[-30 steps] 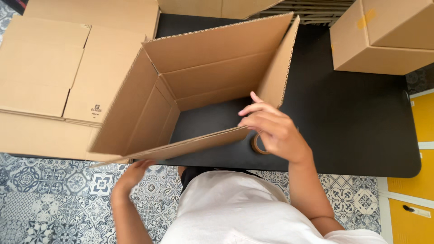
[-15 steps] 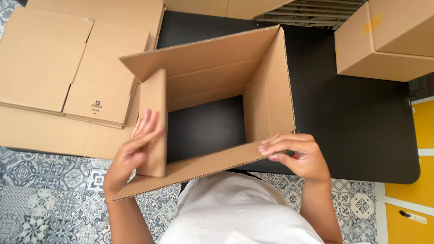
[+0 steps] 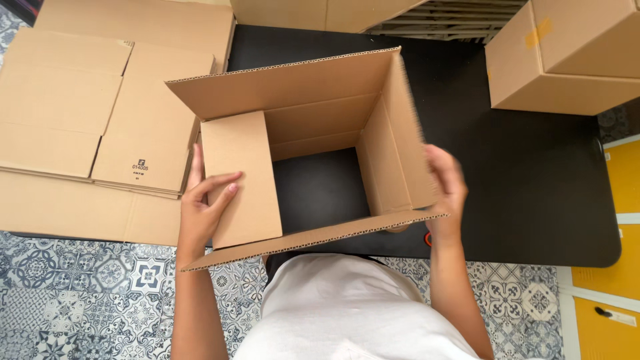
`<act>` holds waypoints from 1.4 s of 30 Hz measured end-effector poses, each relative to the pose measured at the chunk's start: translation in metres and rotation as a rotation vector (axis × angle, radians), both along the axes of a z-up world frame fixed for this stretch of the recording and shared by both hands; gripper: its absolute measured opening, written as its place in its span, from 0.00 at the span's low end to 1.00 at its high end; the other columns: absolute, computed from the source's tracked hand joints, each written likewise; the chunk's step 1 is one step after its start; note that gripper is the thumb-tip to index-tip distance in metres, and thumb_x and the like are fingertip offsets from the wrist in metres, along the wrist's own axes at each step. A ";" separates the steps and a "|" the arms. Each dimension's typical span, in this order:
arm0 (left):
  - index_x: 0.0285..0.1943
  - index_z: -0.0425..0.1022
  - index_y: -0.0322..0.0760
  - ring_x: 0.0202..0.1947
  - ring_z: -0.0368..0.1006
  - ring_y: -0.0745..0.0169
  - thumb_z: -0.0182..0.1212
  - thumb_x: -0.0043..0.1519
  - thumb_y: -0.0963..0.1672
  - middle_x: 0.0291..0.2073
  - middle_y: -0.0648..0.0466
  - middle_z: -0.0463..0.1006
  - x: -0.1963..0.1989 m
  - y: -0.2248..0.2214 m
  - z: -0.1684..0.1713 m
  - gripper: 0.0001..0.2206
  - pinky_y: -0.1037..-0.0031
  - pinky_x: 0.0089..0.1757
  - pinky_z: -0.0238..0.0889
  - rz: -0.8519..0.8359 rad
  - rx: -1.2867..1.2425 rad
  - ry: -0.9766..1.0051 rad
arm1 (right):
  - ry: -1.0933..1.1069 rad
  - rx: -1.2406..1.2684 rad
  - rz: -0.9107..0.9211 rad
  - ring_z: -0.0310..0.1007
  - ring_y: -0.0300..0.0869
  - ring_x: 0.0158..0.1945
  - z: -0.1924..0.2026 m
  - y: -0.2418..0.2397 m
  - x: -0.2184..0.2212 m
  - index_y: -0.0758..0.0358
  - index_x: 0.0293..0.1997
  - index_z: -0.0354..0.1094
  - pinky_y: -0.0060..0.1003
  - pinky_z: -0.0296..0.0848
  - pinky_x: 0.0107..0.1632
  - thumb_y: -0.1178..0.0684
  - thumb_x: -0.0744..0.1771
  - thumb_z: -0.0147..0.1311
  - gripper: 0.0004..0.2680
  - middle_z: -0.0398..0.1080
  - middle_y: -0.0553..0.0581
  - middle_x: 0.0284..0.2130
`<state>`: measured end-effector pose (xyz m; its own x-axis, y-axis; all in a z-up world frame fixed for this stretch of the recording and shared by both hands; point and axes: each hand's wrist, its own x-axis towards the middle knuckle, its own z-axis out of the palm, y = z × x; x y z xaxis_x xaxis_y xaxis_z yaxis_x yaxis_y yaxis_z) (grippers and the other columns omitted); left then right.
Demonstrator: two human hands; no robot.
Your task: The person folds a flat cardboard sheet into a box shape, applies packing tape to the seam, cuts the tape with scissors, and repeats the process for another box.
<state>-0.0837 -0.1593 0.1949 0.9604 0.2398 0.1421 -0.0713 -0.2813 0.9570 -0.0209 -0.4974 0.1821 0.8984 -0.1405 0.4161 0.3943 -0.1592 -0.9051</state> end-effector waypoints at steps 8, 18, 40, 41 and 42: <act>0.61 0.57 0.33 0.63 0.26 0.33 0.49 0.22 0.70 0.66 0.38 0.23 -0.062 0.055 -0.019 0.59 0.45 0.55 0.24 -0.525 -0.230 0.320 | 0.179 -0.259 0.687 0.45 0.53 0.65 0.028 -0.006 -0.001 0.63 0.47 0.69 0.49 0.36 0.63 0.44 0.67 0.30 0.18 0.60 0.62 0.56; 0.39 0.76 0.37 0.61 0.56 0.50 0.50 0.52 0.58 0.53 0.44 0.68 -0.047 0.006 -0.014 0.24 0.58 0.59 0.46 0.062 -0.136 0.041 | 0.264 0.160 0.828 0.42 0.56 0.65 0.004 -0.007 0.007 0.74 0.62 0.42 0.46 0.33 0.65 0.21 0.51 0.47 0.45 0.52 0.75 0.57; 0.64 0.55 0.42 0.62 0.28 0.27 0.60 0.59 0.44 0.60 0.35 0.41 0.095 -0.033 -0.048 0.25 0.42 0.57 0.29 0.595 0.420 -0.051 | 0.191 -0.194 0.516 0.62 0.60 0.51 -0.024 0.055 -0.068 0.67 0.66 0.22 0.50 0.57 0.55 0.55 0.54 0.63 0.42 0.38 0.72 0.62; 0.65 0.55 0.43 0.62 0.26 0.26 0.61 0.58 0.45 0.61 0.35 0.39 0.097 -0.041 -0.044 0.27 0.41 0.57 0.28 0.527 0.418 -0.025 | 0.217 -0.254 0.585 0.65 0.56 0.49 -0.023 0.054 -0.071 0.67 0.65 0.25 0.49 0.59 0.54 0.55 0.55 0.61 0.40 0.43 0.70 0.61; 0.66 0.55 0.43 0.62 0.24 0.26 0.63 0.57 0.47 0.63 0.35 0.37 0.098 -0.048 -0.039 0.28 0.40 0.57 0.28 0.459 0.415 0.000 | 0.244 -0.314 0.653 0.68 0.52 0.48 -0.020 0.053 -0.074 0.67 0.65 0.28 0.47 0.60 0.53 0.55 0.56 0.60 0.38 0.48 0.68 0.61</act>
<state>0.0146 -0.2072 0.1557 0.7721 0.5536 0.3121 0.1457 -0.6323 0.7609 -0.0950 -0.4445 0.1616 0.8301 0.5428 0.1280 0.2916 -0.2269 -0.9292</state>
